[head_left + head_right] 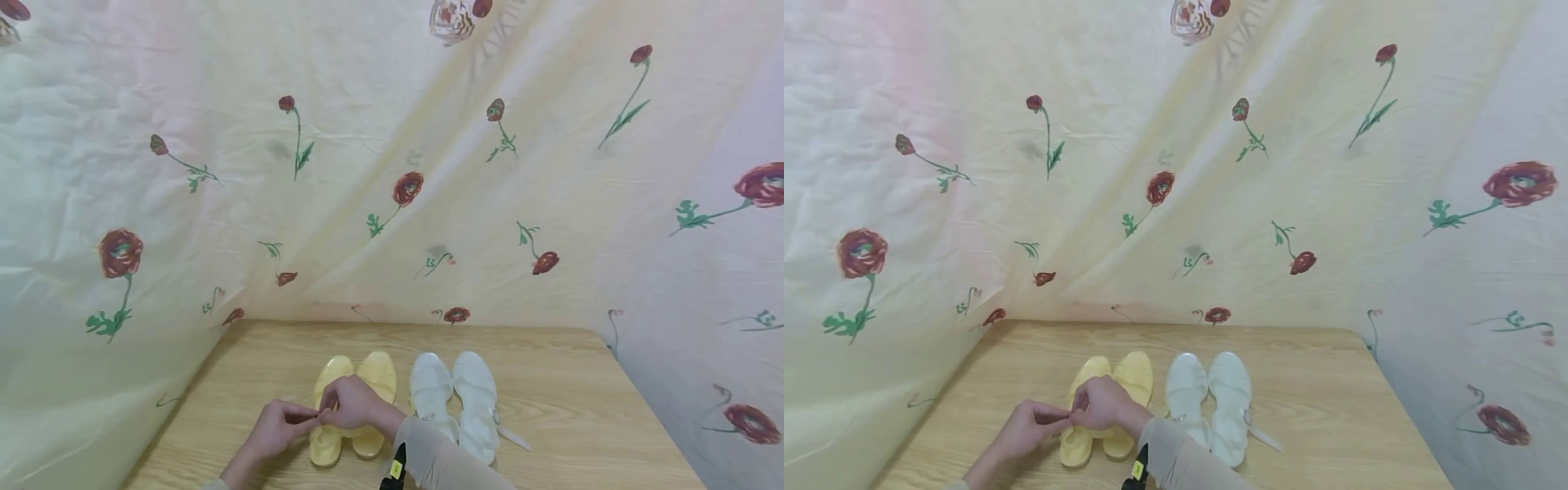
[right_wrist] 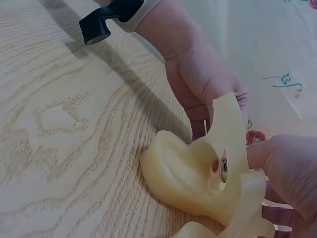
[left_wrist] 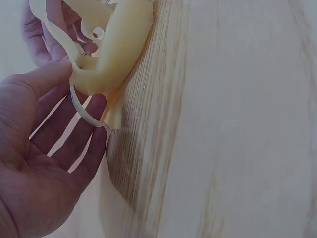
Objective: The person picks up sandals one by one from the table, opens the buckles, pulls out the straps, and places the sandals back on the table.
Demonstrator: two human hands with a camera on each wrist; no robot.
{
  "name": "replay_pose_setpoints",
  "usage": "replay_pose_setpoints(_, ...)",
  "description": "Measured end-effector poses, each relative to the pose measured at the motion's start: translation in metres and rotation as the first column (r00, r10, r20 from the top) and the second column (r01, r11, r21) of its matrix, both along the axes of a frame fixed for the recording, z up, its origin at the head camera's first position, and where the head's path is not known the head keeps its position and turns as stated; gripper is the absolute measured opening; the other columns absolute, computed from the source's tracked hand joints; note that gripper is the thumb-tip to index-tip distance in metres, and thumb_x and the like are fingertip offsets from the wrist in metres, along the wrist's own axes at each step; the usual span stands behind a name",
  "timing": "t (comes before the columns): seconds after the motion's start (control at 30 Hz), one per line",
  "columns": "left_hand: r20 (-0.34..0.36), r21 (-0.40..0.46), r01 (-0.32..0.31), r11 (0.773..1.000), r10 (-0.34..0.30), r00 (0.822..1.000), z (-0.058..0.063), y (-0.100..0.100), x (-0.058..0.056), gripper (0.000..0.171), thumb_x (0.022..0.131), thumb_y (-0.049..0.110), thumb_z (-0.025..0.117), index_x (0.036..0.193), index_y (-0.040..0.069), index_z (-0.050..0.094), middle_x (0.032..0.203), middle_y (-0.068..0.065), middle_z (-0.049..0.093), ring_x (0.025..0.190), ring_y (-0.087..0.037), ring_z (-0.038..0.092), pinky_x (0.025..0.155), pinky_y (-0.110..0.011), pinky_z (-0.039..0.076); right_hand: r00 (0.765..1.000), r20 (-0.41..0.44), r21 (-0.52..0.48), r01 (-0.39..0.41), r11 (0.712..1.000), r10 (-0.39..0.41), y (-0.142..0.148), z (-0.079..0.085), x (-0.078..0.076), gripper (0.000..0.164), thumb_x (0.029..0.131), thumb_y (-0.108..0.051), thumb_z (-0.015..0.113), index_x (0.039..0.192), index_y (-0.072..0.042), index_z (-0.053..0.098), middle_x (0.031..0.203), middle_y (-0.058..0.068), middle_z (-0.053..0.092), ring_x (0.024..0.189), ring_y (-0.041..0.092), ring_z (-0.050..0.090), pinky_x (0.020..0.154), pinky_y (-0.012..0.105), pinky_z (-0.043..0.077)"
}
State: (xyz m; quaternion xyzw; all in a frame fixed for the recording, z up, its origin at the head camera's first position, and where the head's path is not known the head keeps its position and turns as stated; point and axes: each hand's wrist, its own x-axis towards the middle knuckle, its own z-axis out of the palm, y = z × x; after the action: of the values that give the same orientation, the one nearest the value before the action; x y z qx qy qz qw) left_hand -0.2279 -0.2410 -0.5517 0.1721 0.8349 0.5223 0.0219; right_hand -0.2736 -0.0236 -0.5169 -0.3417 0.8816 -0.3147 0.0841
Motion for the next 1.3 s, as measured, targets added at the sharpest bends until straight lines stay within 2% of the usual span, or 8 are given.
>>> replay_pose_setpoints(0.27,0.021,-0.057,-0.025,0.998,0.026,0.999,0.001,-0.001,0.001,0.018,0.092,0.019,0.084,0.103,0.006,0.084,0.101,-0.012,0.083,0.089,-0.003,0.075,0.081,-0.018,0.058,0.999,-0.022,0.042,0.026,0.999,-0.026,0.002,-0.002,0.008,0.009,0.090,-0.016,0.079,0.083,-0.018,0.074,0.068,-0.015,0.063,0.058,-0.004,0.049,0.058,0.011,0.046)
replay_pose_setpoints(0.43,0.042,-0.028,-0.029,0.999,0.030,0.999,0.000,0.001,0.003,0.019,0.092,0.019,0.084,0.105,0.006,0.083,0.103,-0.013,0.083,0.090,-0.007,0.077,0.080,-0.019,0.060,1.000,-0.017,0.036,0.014,0.999,-0.014,0.003,0.000,0.007,0.006,0.091,-0.014,0.077,0.086,-0.017,0.073,0.073,-0.013,0.068,0.061,-0.005,0.052,0.060,0.010,0.047)
replay_pose_setpoints(0.6,0.019,-0.013,-0.028,1.000,0.028,0.999,-0.002,0.002,0.002,0.020,0.092,0.020,0.083,0.105,0.004,0.083,0.103,-0.014,0.083,0.088,-0.005,0.077,0.079,-0.019,0.060,1.000,-0.011,0.002,0.007,1.000,-0.007,0.001,0.001,0.005,0.002,0.091,-0.017,0.078,0.090,-0.015,0.077,0.077,-0.010,0.075,0.061,-0.007,0.055,0.060,0.010,0.048)
replay_pose_setpoints(0.73,0.027,-0.022,-0.038,0.999,0.038,0.999,-0.003,-0.001,0.002,0.020,0.092,0.021,0.084,0.105,0.006,0.084,0.103,-0.012,0.083,0.088,-0.002,0.076,0.080,-0.018,0.059,0.999,-0.034,-0.016,0.004,1.000,-0.005,-0.003,-0.003,0.006,0.004,0.090,-0.020,0.079,0.088,-0.016,0.080,0.073,-0.013,0.073,0.060,-0.009,0.052,0.058,0.008,0.046)
replay_pose_setpoints(0.93,-0.006,-0.024,0.001,1.000,-0.001,1.000,-0.001,-0.001,-0.001,0.018,0.094,0.021,0.082,0.104,0.006,0.084,0.102,-0.012,0.083,0.088,-0.007,0.078,0.078,-0.019,0.061,0.999,-0.019,-0.024,0.042,0.999,-0.042,-0.003,-0.005,0.010,0.007,0.088,-0.013,0.080,0.084,-0.015,0.076,0.069,-0.013,0.070,0.057,-0.007,0.047,0.055,0.008,0.042)
replay_pose_setpoints(1.03,-0.017,-0.032,-0.005,0.999,0.005,1.000,-0.002,0.001,-0.002,0.016,0.093,0.020,0.083,0.102,0.006,0.084,0.100,-0.012,0.083,0.087,-0.006,0.077,0.078,-0.019,0.060,0.998,-0.016,-0.021,0.059,0.998,-0.059,-0.002,-0.005,0.010,0.009,0.086,-0.009,0.078,0.080,-0.014,0.074,0.068,-0.012,0.069,0.055,-0.006,0.046,0.053,0.009,0.041)
replay_pose_setpoints(1.17,-0.029,-0.050,-0.054,0.997,0.053,0.998,-0.004,0.003,-0.003,0.014,0.090,0.018,0.085,0.099,0.007,0.084,0.098,-0.012,0.083,0.084,-0.002,0.075,0.078,-0.018,0.058,0.994,-0.061,-0.010,0.085,0.996,-0.086,-0.005,-0.007,0.009,0.012,0.081,-0.008,0.078,0.073,-0.016,0.074,0.060,-0.017,0.061,0.051,-0.007,0.042,0.048,0.009,0.037)
replay_pose_setpoints(1.3,-0.046,-0.060,-0.073,0.996,0.070,0.996,-0.006,0.002,-0.002,0.014,0.090,0.019,0.085,0.098,0.007,0.085,0.098,-0.012,0.083,0.084,0.000,0.074,0.078,-0.018,0.058,0.992,-0.076,0.018,0.106,0.994,-0.104,-0.009,-0.007,0.010,0.017,0.079,-0.010,0.080,0.068,-0.018,0.070,0.054,-0.021,0.049,0.049,-0.006,0.039,0.046,0.011,0.034)
